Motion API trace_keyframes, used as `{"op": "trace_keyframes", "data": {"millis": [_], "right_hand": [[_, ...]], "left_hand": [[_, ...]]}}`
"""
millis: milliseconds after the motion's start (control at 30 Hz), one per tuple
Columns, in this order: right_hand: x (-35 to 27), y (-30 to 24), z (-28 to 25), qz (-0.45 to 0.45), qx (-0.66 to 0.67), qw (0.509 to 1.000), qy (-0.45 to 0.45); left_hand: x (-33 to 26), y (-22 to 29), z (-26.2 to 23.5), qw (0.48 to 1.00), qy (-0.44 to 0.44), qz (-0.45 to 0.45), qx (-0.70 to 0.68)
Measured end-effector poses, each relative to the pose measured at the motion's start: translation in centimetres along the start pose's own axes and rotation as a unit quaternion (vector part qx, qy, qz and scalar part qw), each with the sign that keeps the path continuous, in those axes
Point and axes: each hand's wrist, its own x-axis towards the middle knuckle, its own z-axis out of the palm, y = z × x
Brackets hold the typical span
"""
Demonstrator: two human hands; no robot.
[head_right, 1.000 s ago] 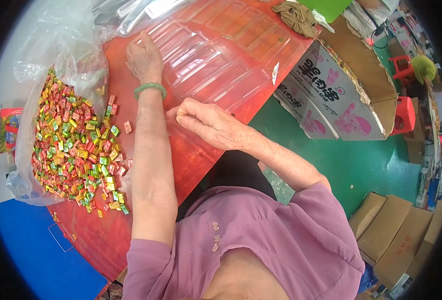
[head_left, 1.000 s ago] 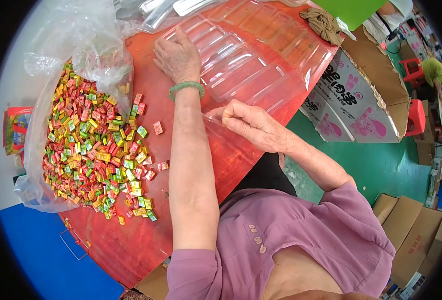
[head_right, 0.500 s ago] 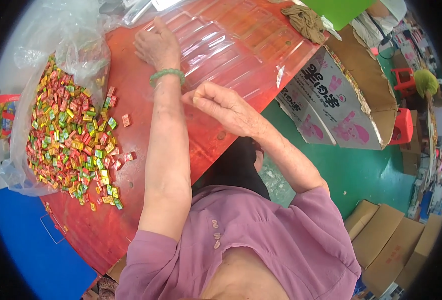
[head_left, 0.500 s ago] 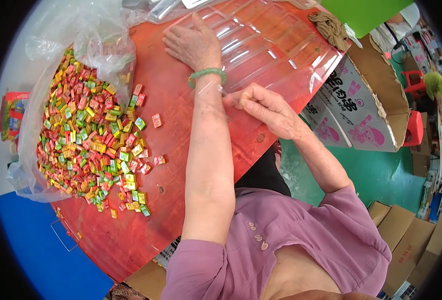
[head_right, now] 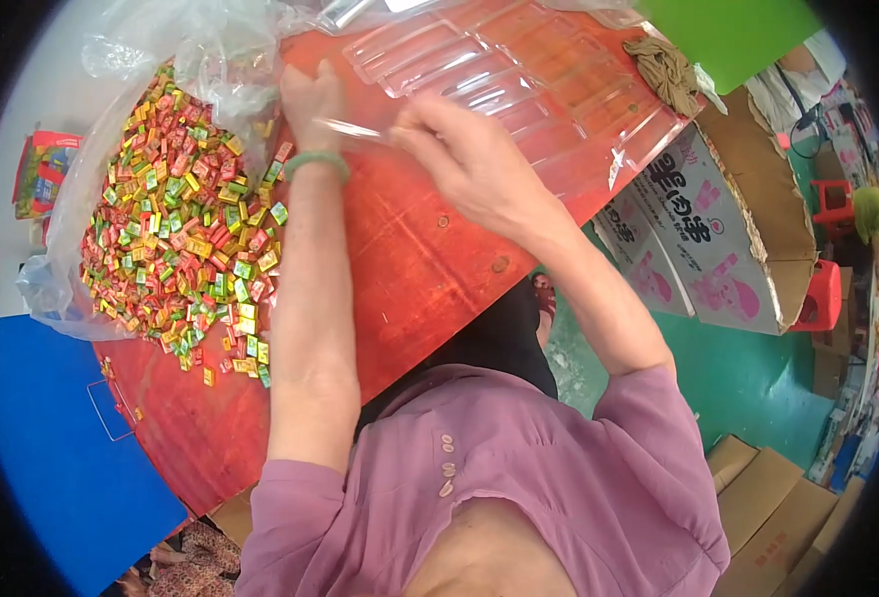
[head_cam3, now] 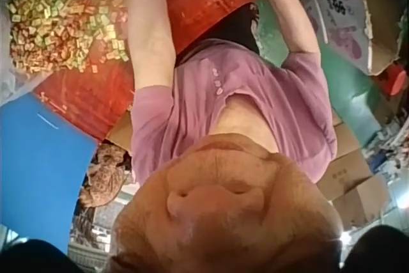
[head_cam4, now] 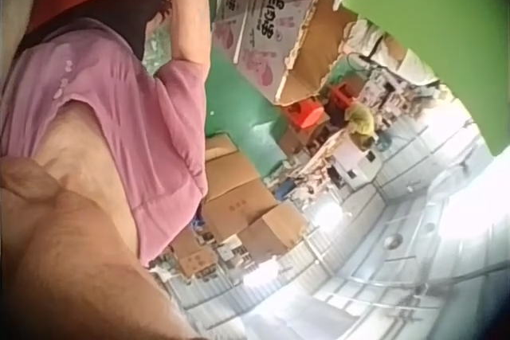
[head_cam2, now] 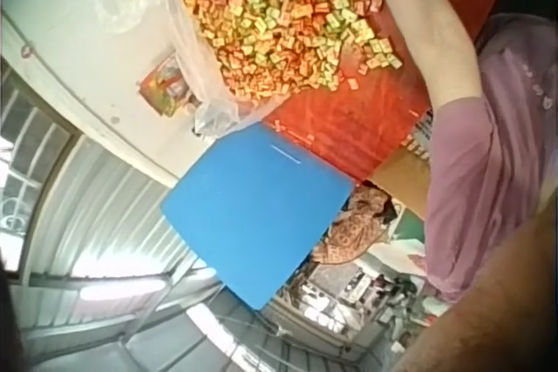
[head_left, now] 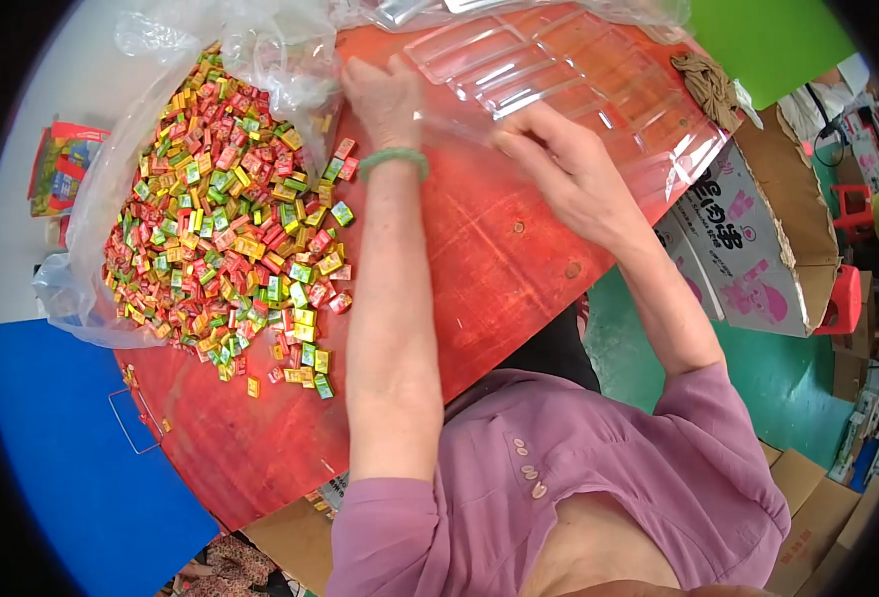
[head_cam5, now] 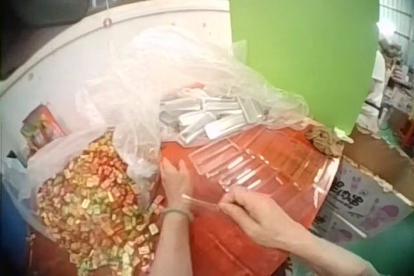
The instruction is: Manually organizing and packing individual colorful candies into plastic trays and containers.
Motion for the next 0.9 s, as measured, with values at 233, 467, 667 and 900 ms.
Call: {"op": "trace_keyframes", "data": {"millis": [233, 467, 667, 900], "right_hand": [[8.7, 3.5, 2.7, -0.281, -0.456, 0.844, 0.028], [10.0, 4.0, 5.5, -0.259, -0.497, 0.828, 0.001], [10.8, 5.9, 7.0, -0.301, -0.511, 0.804, -0.047], [11.9, 7.3, 8.4, -0.225, -0.417, 0.88, -0.017]], "left_hand": [[3.0, -2.5, -5.6, 0.984, -0.172, -0.002, 0.045], [5.2, -6.2, -7.1, 0.987, -0.144, 0.021, -0.063], [5.9, -6.0, -7.5, 0.957, -0.195, -0.075, -0.203], [5.6, -5.7, -8.1, 0.963, -0.202, -0.012, -0.177]]}}
